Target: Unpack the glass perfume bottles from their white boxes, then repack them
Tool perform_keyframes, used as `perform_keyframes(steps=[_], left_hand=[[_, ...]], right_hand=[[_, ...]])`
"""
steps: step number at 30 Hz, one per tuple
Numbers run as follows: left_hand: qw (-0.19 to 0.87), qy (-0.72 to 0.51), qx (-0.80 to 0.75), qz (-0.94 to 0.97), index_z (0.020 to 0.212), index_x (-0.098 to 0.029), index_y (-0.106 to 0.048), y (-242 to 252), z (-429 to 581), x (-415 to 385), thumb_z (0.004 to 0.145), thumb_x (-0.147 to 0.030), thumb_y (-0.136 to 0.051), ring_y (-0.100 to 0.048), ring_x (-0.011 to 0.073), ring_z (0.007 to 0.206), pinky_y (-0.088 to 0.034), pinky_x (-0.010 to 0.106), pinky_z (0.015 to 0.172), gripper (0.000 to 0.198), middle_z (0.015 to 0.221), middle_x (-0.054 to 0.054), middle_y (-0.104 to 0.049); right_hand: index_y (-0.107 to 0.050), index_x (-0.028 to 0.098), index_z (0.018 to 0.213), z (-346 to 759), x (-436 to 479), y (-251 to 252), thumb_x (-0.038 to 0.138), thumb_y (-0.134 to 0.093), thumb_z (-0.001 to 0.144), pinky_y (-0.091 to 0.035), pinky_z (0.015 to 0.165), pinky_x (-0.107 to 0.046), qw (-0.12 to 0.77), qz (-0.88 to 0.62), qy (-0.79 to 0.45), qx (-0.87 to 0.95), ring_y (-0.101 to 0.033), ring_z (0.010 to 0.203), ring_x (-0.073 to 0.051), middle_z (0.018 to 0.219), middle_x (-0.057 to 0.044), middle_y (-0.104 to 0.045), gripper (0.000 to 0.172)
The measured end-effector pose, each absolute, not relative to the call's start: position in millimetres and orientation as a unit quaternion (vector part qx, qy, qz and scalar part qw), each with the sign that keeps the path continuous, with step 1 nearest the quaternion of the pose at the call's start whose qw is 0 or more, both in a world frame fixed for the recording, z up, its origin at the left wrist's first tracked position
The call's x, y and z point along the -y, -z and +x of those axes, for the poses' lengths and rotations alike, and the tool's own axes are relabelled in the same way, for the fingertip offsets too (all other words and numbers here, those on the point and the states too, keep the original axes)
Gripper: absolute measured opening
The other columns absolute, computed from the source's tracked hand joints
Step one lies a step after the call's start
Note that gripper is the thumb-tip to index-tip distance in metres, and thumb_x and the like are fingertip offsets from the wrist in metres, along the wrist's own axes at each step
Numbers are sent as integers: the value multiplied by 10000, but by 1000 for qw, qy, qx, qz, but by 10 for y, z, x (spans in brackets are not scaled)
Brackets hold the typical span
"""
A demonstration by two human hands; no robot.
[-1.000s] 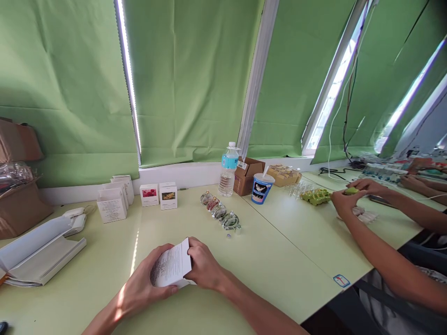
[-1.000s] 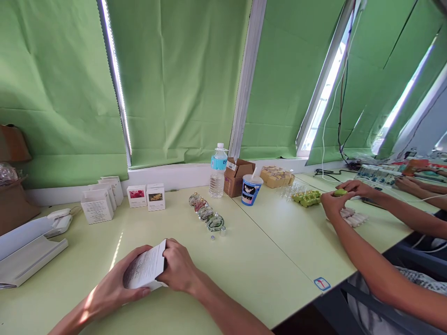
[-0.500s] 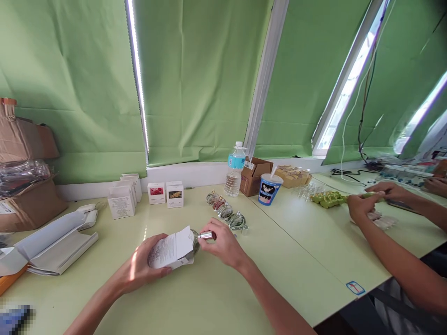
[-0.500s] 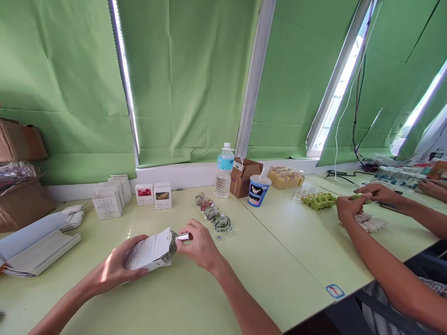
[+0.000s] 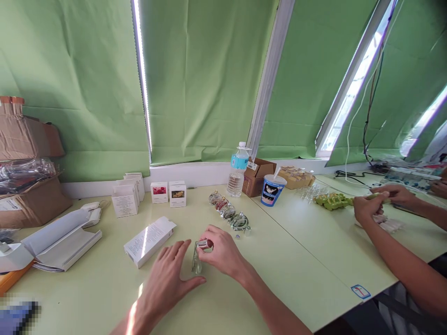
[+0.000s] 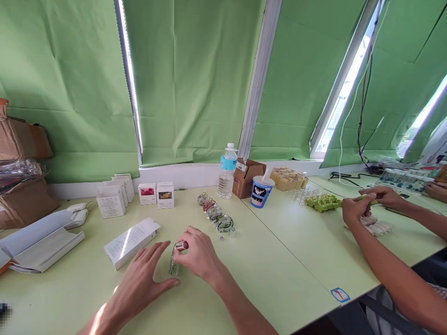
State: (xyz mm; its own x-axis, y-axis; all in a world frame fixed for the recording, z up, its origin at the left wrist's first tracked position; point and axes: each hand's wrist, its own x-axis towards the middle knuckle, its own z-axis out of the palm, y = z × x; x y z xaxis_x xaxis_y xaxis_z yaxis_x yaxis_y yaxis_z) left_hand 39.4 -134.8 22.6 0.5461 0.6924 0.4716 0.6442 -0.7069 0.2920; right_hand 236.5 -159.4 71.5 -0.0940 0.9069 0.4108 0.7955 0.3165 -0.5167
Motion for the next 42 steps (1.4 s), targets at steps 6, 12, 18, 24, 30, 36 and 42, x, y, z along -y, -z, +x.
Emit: perform_keyframes(steps=[6,12,18,24,30,36,42], left_hand=[[118,-262,-403,869,1301,-264,-440,-275,507,1480,831,-323,-561,-639,231,886,-485,342,777,490,1006,31,-689],[130,-266,-401,867,1152,-268,-520,-335,499,1485,801,-183,-507,-635,200,784,-463,305,710,362,925,6,-688],[152,-265,-397,865,1153,-267,-532,-336,487,1479,809,-196,-499,-635,197,773,-456,291,688,353,948,20,-686],[175,-258,-419,853,1228,-267,-505,-263,410,1394,884,-313,-453,-636,207,768,-460,301,677,351,937,46,-674],[224,-241,-427,842,1206,-248,-508,-260,358,1334,913,-422,-405,-616,202,766,-474,331,707,356,874,37,-637],[240,-240,-420,842,1228,-235,-488,-240,348,1325,915,-463,-395,-619,204,796,-484,339,727,398,948,56,-639],[227,-240,-415,848,1220,-237,-501,-250,341,1321,912,-470,-395,-633,207,770,-495,327,704,400,909,48,-646]], right_hand=[[-628,198,760,2261,1670,-762,177,-583,756,-390,579,-217,353,-551,-126,745,-520,626,-110,729,12,-607,51],[-630,202,795,2279,1652,-781,166,-570,777,-401,602,-217,386,-538,-126,739,-528,644,-110,732,17,-624,72],[-642,196,779,2220,1642,-765,145,-559,761,-413,594,-214,385,-543,-139,733,-536,639,-112,718,13,-631,99],[-632,177,805,2518,1702,-867,174,-542,761,-426,497,-188,386,-577,-212,688,-550,534,-99,659,20,-603,101],[-613,162,771,3159,1832,-782,184,-528,732,-367,424,-189,336,-686,-211,610,-498,459,-89,623,27,-572,96],[-579,172,651,3555,1990,-553,111,-519,690,-255,483,-224,205,-792,-59,572,-432,544,-107,620,8,-524,95],[-568,173,620,3776,1993,-523,93,-561,661,-268,532,-236,176,-816,-54,549,-467,608,-137,670,-22,-546,90]])
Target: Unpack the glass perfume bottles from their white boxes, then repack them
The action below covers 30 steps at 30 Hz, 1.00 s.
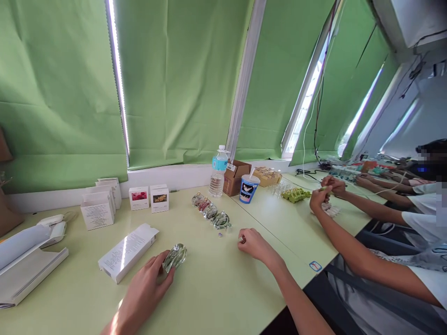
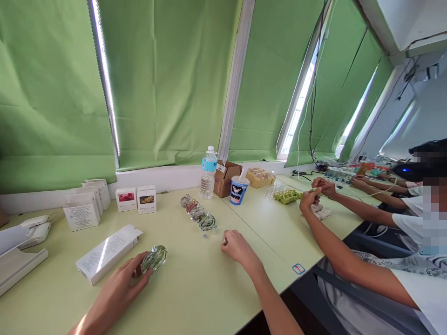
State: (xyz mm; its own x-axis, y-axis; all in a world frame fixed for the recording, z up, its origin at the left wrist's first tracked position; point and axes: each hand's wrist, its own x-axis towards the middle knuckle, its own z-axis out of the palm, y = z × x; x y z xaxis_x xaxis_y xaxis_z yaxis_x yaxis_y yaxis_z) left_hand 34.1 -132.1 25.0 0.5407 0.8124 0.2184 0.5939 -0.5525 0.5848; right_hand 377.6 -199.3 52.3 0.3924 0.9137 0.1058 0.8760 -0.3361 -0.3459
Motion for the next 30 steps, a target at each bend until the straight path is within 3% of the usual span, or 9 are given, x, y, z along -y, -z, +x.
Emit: perform_keyframes(steps=[9,16,23,27,30], left_hand=[[218,-242,-402,856,1191,-248,-519,-266,341,1317,906,-455,-413,-631,203,746,-499,315,677,367,851,31,-642],[222,-234,-408,854,1202,-247,-513,-261,341,1315,907,-465,-405,-628,199,767,-496,319,695,383,897,35,-652],[232,-228,-414,850,1225,-261,-492,-243,338,1302,904,-489,-407,-630,202,789,-493,316,709,403,910,28,-648],[239,-233,-404,852,1220,-253,-506,-256,332,1303,906,-482,-412,-621,202,784,-490,317,704,399,903,31,-649],[255,-237,-393,851,1229,-255,-514,-262,337,1300,909,-487,-416,-614,202,802,-490,320,723,407,883,27,-645]], right_hand=[[-633,162,676,3867,1924,-532,146,-642,652,-319,541,-215,169,-809,-104,554,-550,685,-149,761,-31,-595,30],[-636,170,973,3965,2091,-625,300,-630,768,-347,558,-227,189,-806,-113,549,-578,712,-167,793,-37,-641,244],[-621,190,815,3888,2279,-475,412,-625,796,-307,598,-250,142,-832,-58,533,-589,750,-201,806,-57,-648,223],[-602,201,999,3798,2352,-506,476,-594,824,-303,583,-256,149,-833,-42,531,-602,698,-203,763,-34,-653,325],[-575,197,1116,3606,2388,-654,506,-503,884,-336,606,-270,205,-828,22,522,-607,709,-211,749,-34,-647,393]])
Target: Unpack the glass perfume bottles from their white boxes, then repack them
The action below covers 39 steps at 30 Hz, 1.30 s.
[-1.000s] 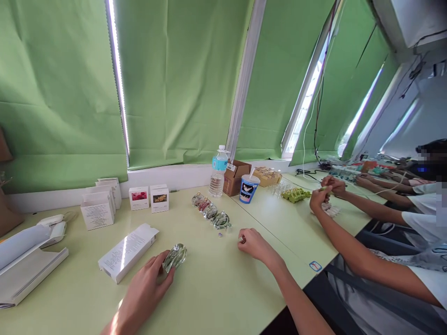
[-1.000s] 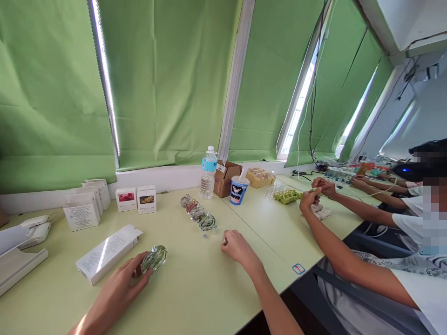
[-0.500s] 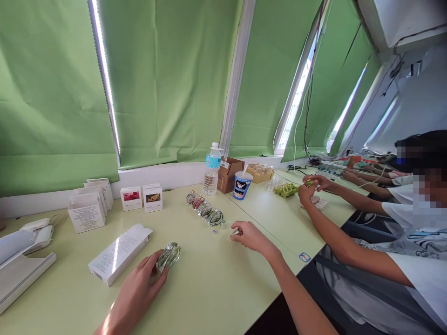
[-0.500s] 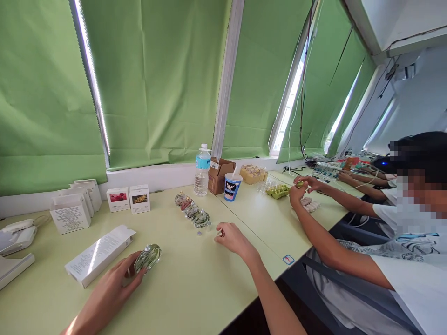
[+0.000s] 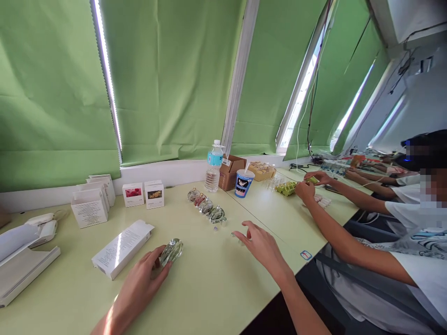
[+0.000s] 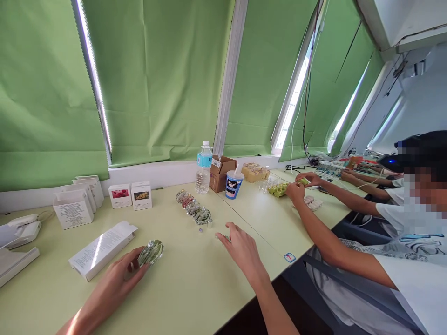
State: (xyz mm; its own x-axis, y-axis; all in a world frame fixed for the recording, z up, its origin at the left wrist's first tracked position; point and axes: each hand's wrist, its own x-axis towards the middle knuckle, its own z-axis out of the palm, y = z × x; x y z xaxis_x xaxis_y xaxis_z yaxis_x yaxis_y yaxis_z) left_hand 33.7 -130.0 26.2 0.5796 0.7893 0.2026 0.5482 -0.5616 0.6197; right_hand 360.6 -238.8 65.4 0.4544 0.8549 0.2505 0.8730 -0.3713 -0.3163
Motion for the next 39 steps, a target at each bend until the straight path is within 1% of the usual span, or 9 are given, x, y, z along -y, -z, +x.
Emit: perform_keyframes(steps=[3,5,8,11,15,18,27,32,39], left_hand=[[273,-244,-380,849,1232,-260,-524,-254,354,1305,899,-501,-445,-614,208,851,-493,329,760,418,923,34,-650],[279,-248,-368,852,1220,-263,-541,-247,365,1322,890,-500,-467,-616,211,873,-497,332,775,413,957,38,-655],[278,-240,-350,862,1210,-274,-558,-248,368,1361,880,-499,-489,-620,212,880,-503,336,792,405,958,32,-660],[281,-224,-337,870,1240,-281,-538,-262,358,1396,880,-503,-494,-620,214,924,-502,351,844,425,980,33,-664],[293,-217,-331,870,1286,-293,-498,-270,353,1398,896,-498,-472,-597,220,1049,-485,370,925,441,1150,41,-645],[294,-223,-352,860,1279,-307,-496,-259,350,1375,902,-506,-450,-592,210,1084,-487,372,945,428,1263,25,-601],[263,-238,-366,861,1224,-296,-540,-179,293,1318,915,-481,-426,-619,222,1079,-543,369,869,377,1220,30,-624],[232,-232,-347,879,1203,-293,-553,-156,300,1300,932,-448,-406,-613,226,1107,-516,394,931,345,1217,35,-627],[202,-225,-350,886,1212,-308,-541,-158,286,1299,933,-452,-404,-617,210,1113,-534,368,913,342,1226,15,-629]], right_hand=[[-602,228,1094,3195,2351,-806,487,-502,895,-389,658,-264,284,-752,-29,594,-598,701,-170,838,-18,-659,342],[-618,241,1089,2857,2277,-858,509,-570,850,-407,664,-258,307,-695,-91,644,-589,666,-147,860,-2,-664,363],[-622,244,1119,2435,2123,-832,524,-624,810,-411,691,-258,319,-662,-102,670,-607,736,-161,850,-2,-674,417],[-663,242,1021,2235,1991,-731,472,-622,828,-409,685,-250,331,-657,-96,671,-611,734,-151,846,-2,-688,303],[-692,231,919,2271,1939,-659,415,-641,821,-405,650,-233,347,-661,-84,660,-597,667,-130,768,11,-689,214],[-701,222,869,2449,1950,-711,394,-655,804,-399,638,-234,333,-682,-76,647,-603,660,-133,738,11,-695,190],[-710,226,792,3250,1919,-899,437,-652,786,-352,588,-250,230,-782,-16,579,-629,683,-163,753,-6,-717,219],[-698,228,778,3501,1883,-880,453,-651,787,-348,584,-246,230,-794,-14,562,-622,669,-151,744,3,-712,230],[-691,222,856,3627,1931,-864,529,-613,798,-348,587,-254,234,-819,7,524,-626,697,-174,754,-19,-700,322]])
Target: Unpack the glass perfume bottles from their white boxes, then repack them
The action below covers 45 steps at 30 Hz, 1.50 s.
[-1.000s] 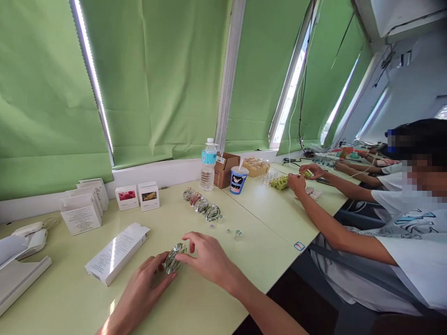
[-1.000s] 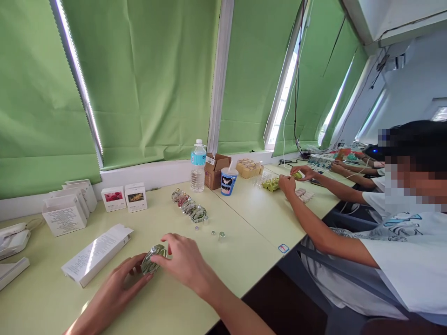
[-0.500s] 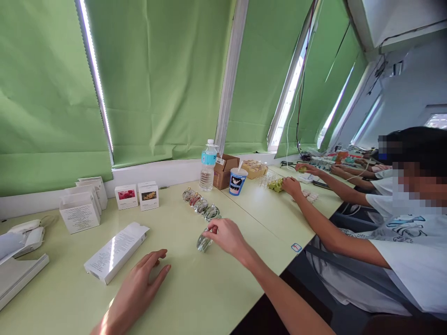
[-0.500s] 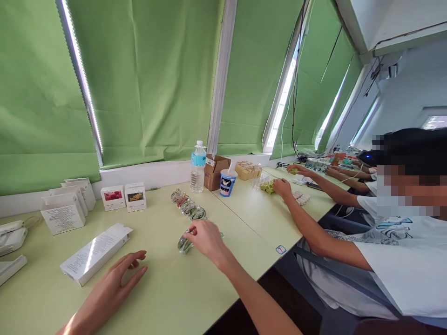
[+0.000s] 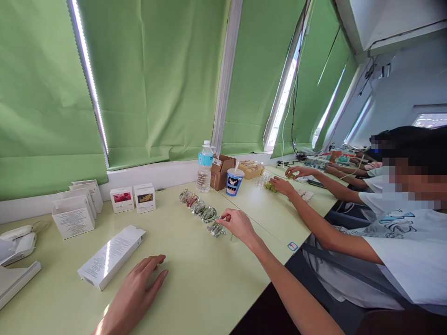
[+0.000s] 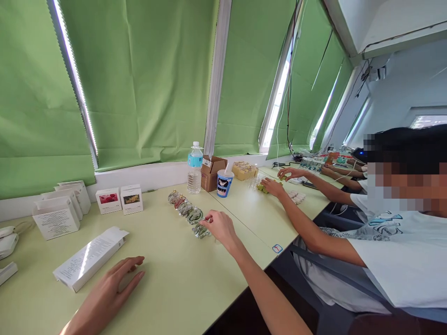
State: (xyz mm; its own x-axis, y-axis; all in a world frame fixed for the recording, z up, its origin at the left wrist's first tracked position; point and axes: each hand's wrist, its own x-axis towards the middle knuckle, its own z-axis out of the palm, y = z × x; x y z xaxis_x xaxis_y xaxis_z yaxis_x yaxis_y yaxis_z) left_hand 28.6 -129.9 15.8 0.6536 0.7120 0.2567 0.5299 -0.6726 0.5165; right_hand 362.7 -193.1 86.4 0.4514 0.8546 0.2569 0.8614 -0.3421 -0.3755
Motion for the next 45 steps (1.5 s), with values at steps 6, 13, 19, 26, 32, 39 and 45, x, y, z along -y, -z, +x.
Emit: perform_keyframes(steps=[6,13,19,26,32,39,45], left_hand=[[143,-251,-339,895,1214,-280,-548,-167,268,1261,930,-448,-418,-625,217,1099,-538,353,895,355,1213,31,-642],[42,-335,-365,867,1147,-275,-588,-231,149,1061,907,-459,-467,-620,236,1072,-508,344,869,325,1143,25,-675],[-38,-335,-477,812,1172,-225,-568,-297,-95,865,894,-509,-422,-559,283,1097,-433,398,920,424,1213,90,-612],[63,-227,-546,804,1406,-108,-320,-197,-314,786,814,-536,-491,-532,326,1099,-438,438,904,750,1216,164,-567],[28,-314,-396,862,1460,-220,-215,-176,-68,915,783,-360,-604,-476,310,1212,-434,444,946,793,1355,132,-482],[42,-321,-429,843,1424,-216,-306,-179,32,1024,730,-275,-643,-511,315,1186,-442,469,954,774,1312,116,-534],[72,-365,-431,822,1426,-228,-284,-324,4,1081,811,-476,-603,-408,340,1303,-443,511,979,736,1467,146,-364]], right_hand=[[-652,202,995,3714,2281,-705,512,-571,822,-341,600,-269,205,-841,26,501,-624,728,-204,771,-46,-686,365],[-613,212,817,3517,2252,-401,313,-534,809,-370,570,-253,265,-797,-61,540,-572,613,-163,692,-2,-633,129],[-530,223,1046,3308,2275,-304,371,-543,828,-397,592,-277,333,-792,5,512,-586,620,-183,736,-1,-637,264],[-611,224,920,2754,2170,-548,477,-490,879,-446,659,-271,345,-696,-132,616,-584,721,-168,866,-28,-663,283],[-584,191,1199,2388,1574,-716,511,-603,796,-450,632,-250,323,-645,-262,641,-602,762,-159,1054,-78,-654,515],[-624,167,734,2609,1328,-897,474,-608,793,-370,461,-227,512,-602,-244,562,-477,488,-113,564,22,-540,314],[-615,177,844,2646,1266,-1199,519,-647,760,-321,338,-195,619,-549,-277,488,-468,418,-93,621,-16,-645,354]])
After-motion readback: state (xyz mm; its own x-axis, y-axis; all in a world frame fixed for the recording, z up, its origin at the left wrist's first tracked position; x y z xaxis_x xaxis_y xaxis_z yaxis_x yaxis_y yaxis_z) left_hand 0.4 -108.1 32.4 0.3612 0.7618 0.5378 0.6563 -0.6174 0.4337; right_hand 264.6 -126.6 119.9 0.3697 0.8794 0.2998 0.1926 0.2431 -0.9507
